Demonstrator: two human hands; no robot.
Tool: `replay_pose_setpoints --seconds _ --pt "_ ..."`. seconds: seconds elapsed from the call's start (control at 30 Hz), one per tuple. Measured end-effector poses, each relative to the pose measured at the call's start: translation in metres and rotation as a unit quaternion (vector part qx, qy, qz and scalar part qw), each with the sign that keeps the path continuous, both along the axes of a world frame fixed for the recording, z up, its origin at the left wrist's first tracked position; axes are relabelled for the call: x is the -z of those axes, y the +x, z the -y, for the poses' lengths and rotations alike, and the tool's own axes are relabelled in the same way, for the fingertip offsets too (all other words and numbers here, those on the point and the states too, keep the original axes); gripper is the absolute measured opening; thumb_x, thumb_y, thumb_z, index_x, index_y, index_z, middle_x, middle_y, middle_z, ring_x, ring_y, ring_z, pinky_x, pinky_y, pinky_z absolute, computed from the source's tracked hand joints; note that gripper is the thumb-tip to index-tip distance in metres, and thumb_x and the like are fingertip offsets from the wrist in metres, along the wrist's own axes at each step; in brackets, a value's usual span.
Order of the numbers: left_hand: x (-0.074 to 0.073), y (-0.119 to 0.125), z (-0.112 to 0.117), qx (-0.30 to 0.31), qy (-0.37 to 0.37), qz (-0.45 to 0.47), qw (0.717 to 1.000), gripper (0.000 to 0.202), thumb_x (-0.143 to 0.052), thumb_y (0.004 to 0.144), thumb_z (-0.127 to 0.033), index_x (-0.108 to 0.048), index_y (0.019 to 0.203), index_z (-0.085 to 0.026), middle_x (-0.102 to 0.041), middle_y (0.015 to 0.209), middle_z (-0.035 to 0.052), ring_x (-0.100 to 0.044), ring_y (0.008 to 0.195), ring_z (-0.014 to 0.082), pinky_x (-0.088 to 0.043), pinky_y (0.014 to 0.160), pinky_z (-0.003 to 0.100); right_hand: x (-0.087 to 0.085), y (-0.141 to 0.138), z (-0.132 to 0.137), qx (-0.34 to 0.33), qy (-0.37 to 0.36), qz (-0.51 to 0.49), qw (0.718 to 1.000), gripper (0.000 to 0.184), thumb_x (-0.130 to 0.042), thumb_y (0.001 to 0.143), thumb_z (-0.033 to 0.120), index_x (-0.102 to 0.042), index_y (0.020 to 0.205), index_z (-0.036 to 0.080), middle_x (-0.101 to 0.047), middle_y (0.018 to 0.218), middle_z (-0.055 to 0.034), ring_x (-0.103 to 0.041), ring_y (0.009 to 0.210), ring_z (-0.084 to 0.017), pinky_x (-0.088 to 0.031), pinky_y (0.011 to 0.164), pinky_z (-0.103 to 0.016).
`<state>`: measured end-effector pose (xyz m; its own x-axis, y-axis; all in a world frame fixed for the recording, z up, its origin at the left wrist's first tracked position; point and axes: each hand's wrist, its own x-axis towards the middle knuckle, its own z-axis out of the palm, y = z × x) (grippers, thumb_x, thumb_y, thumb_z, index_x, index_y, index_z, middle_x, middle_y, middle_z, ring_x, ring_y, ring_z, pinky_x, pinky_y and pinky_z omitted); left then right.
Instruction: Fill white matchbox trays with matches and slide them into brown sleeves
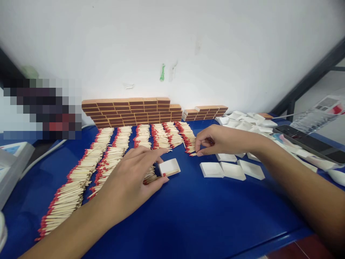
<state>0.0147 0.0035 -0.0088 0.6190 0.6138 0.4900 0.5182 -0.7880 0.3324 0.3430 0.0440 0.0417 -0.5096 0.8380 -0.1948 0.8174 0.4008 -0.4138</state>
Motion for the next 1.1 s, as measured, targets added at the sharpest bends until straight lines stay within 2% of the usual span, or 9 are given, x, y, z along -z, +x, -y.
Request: replay_pose_setpoints --seconds 0.37,0.63,0.77,0.93,1.1 --pt "0.001 -0.001 0.001 -0.005 -0.003 -0.002 1.000 0.058 -0.079 0.095 -0.027 -0.053 0.147 -0.033 -0.075 0.116 -0.0013 -0.066 0.117 0.0234 -0.052 0.105 0.040 0.000 -0.010 0.006 -0.002 0.001 0.022 1.000 0.019 -0.070 0.091 0.040 -0.078 0.090 0.023 -0.049 0.068 0.0039 -0.047 0.059 -0.013 -0.034 0.057 -0.028" --pt "0.000 0.000 0.000 -0.006 -0.011 -0.009 1.000 0.057 -0.077 0.096 -0.027 -0.052 0.147 -0.032 -0.075 0.117 -0.0014 -0.065 0.117 0.0234 -0.052 0.105 0.040 -0.001 -0.007 0.007 0.003 -0.010 0.004 1.000 0.026 -0.070 0.092 0.047 -0.077 0.089 0.022 -0.046 0.068 0.0045 -0.044 0.059 -0.013 -0.032 0.058 -0.029" --pt "0.000 0.000 0.002 -0.010 -0.006 -0.010 1.000 0.057 -0.077 0.096 -0.027 -0.052 0.147 -0.032 -0.075 0.117 -0.0016 -0.065 0.119 0.0233 -0.051 0.107 0.040 -0.006 -0.011 0.011 0.002 0.015 -0.014 1.000 0.029 -0.071 0.092 0.050 -0.078 0.090 0.022 -0.047 0.068 0.0042 -0.044 0.059 -0.013 -0.029 0.057 -0.029" --pt "-0.001 0.003 0.003 -0.010 0.006 -0.004 1.000 0.057 -0.077 0.096 -0.025 -0.052 0.147 -0.032 -0.076 0.117 -0.0016 -0.069 0.113 0.0230 -0.053 0.103 0.040 -0.010 -0.028 0.023 -0.025 0.043 -0.073 0.996 0.032 -0.070 0.095 0.053 -0.078 0.093 0.022 -0.051 0.069 0.0036 -0.045 0.060 -0.013 -0.029 0.057 -0.028" --pt "0.001 0.006 0.007 -0.001 0.013 0.017 1.000 0.061 -0.077 0.096 -0.022 -0.050 0.149 -0.032 -0.077 0.118 -0.0005 -0.073 0.111 0.0221 -0.057 0.102 0.040 -0.009 -0.049 0.037 -0.062 0.092 -0.087 0.990 0.020 -0.069 0.098 0.039 -0.076 0.093 0.022 -0.057 0.071 0.0025 -0.050 0.062 -0.013 -0.033 0.059 -0.028"
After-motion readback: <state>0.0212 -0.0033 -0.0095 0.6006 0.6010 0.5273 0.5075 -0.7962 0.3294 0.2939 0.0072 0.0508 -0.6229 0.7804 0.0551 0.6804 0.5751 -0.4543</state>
